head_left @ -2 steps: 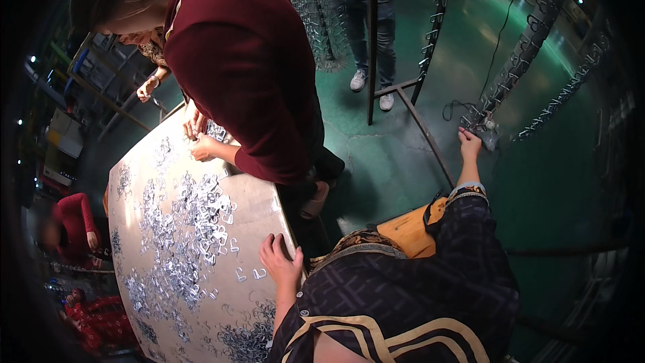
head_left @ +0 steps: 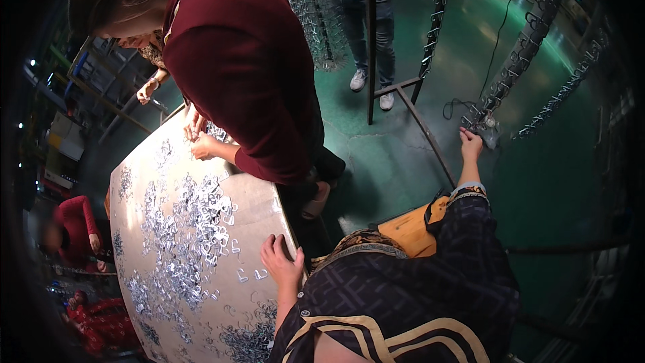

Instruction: The person sits at a large table with several others, picking up small metal hooks and plastic clips from a pile. They attach the clips to the hooks by hand and place the assembled units onto a nearby metal rack. The process is repeated continuously throughout the clip.

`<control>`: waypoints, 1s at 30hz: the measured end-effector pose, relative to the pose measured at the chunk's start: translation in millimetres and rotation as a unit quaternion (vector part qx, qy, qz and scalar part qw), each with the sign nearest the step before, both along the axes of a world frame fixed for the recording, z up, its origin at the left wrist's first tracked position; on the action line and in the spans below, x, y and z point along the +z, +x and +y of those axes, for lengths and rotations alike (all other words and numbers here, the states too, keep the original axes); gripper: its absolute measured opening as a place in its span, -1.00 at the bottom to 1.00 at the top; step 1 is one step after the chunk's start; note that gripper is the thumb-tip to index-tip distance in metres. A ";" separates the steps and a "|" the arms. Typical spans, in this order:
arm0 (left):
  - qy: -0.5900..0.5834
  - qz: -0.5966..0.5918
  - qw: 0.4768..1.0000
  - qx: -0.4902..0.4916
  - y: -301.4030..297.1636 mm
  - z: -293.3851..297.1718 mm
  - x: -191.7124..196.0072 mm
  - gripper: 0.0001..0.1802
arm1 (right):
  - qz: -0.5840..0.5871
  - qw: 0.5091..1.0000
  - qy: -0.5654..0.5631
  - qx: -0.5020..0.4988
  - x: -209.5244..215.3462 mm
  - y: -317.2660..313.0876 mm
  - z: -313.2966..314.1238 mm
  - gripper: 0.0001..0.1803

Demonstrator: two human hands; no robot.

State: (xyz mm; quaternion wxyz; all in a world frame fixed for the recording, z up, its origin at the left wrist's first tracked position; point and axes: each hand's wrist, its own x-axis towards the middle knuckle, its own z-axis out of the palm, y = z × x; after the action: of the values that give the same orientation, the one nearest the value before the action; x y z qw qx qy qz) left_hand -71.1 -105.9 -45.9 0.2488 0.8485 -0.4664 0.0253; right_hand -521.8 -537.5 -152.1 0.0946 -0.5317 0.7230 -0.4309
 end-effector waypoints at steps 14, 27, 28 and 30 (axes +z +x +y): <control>-0.003 0.007 1.000 0.000 -0.2 0.1 -2.3 -0.35 | -0.124 0.991 0.029 -0.028 18.5 0.4 27.0 -0.76; -0.009 0.001 1.000 -0.001 -1.1 2.2 -2.7 -0.35 | -0.279 0.944 -0.175 0.011 10.1 -0.4 29.9 -0.77; -0.012 0.001 1.000 -0.003 -0.3 0.1 -3.0 -0.35 | -0.275 0.946 -0.171 0.013 9.5 -3.1 27.8 -0.78; -0.013 0.002 1.000 -0.001 0.2 0.4 -4.6 -0.35 | -0.268 0.950 -0.159 0.020 15.4 -3.9 28.1 -0.79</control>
State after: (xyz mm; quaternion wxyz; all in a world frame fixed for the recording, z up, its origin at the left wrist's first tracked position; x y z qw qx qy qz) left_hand -70.9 -105.5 -50.5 0.2607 0.8446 -0.4667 0.0294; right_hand -525.6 -509.5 -136.8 0.2083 -0.4193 0.5821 -0.6648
